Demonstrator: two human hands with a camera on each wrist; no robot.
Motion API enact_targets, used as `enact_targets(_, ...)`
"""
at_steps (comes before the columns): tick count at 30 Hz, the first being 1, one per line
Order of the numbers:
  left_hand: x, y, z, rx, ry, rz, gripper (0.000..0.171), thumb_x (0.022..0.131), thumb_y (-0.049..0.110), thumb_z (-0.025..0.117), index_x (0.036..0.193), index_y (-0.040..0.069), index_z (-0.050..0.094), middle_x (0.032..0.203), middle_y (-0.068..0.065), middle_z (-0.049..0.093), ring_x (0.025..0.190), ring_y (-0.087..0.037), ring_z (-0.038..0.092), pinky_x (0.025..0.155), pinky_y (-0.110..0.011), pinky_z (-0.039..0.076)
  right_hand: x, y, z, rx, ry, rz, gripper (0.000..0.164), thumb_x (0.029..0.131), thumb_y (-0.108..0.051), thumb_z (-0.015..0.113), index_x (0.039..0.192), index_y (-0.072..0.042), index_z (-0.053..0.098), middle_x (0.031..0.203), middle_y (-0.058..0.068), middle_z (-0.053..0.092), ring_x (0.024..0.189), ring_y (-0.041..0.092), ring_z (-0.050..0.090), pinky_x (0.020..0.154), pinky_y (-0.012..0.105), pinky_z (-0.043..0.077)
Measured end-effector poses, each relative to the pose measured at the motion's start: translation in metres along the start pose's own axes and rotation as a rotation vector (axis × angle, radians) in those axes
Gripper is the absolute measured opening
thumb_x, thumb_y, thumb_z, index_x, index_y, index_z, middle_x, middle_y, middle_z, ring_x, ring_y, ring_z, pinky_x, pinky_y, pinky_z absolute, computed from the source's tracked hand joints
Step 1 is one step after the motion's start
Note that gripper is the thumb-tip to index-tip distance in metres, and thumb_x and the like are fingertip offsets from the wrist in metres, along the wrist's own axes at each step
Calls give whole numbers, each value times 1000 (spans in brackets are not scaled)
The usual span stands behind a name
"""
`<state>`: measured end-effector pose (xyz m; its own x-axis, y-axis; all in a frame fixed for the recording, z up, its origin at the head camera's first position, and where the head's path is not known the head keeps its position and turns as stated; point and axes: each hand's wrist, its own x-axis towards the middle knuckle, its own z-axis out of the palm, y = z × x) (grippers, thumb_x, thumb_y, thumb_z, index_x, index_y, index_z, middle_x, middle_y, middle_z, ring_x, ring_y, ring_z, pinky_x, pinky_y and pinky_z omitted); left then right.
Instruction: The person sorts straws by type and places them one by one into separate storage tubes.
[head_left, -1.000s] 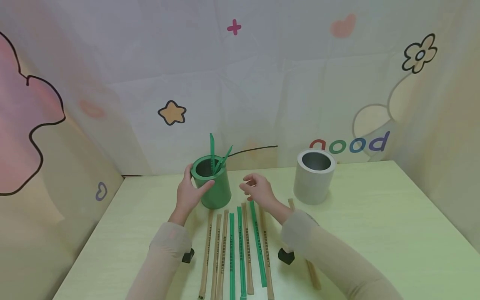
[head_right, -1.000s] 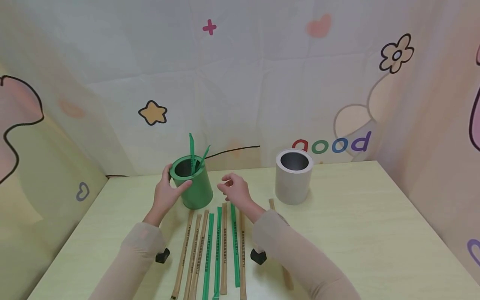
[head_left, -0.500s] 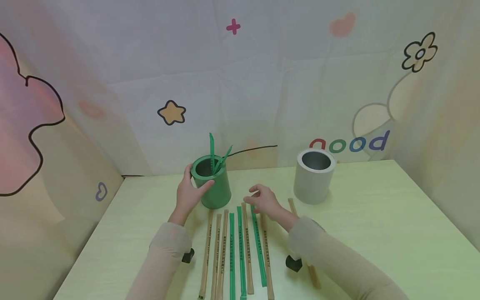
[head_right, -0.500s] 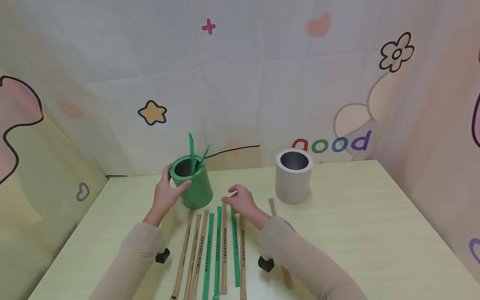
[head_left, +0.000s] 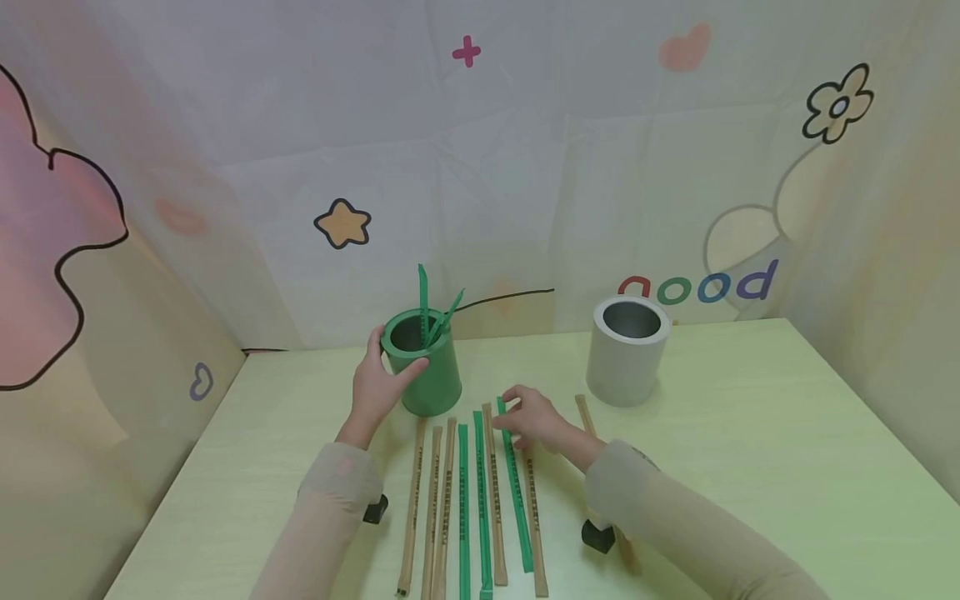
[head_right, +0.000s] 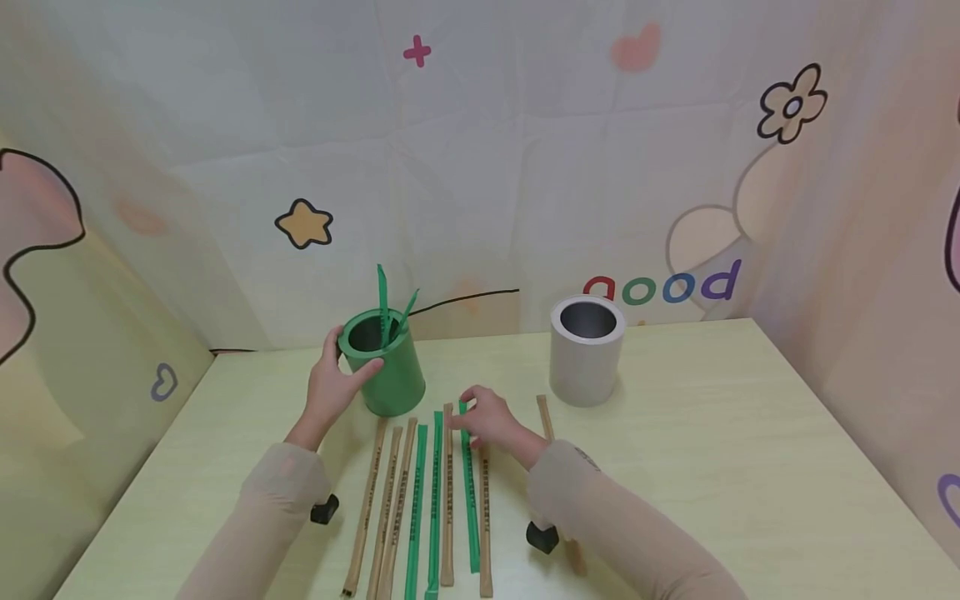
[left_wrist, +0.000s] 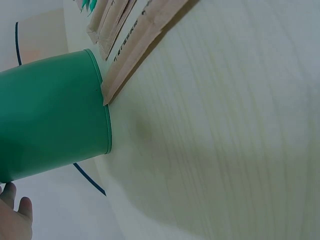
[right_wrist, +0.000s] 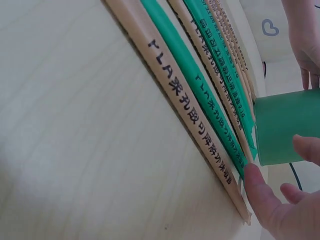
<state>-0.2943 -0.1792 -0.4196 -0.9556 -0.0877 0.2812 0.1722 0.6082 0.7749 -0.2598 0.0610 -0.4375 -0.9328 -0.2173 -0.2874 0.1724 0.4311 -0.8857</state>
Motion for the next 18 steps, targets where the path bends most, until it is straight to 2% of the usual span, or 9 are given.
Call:
enact_targets(2,0,-1,0,1,0,0,88,69,56,64,137,19,23,140,-7,35,130,-26,31,101,-51,30,-2,1,1,-25,-18,-8,45,80,-13,63,118,-1,43,99,16,55,76,23,58,53,29,51)
enact_targets(9,0,0,-1,12,-1,-8,89,69,58,63,137,19,22,140,-7,35,130,-24,32,101,-49,30,-5,6,7,-105,-46,-30,49,78,-10,64,121,0,42,96,13,55,50,17,50,48,26,47)
enact_targets(18,0,1,-1,5,-8,-12,90,69,57,63,138,18,21,141,-7,34,130,-24,31,101,-49,30,-13,8,17,-185,-40,-38,45,77,-7,63,117,2,45,74,7,53,44,12,47,40,20,41)
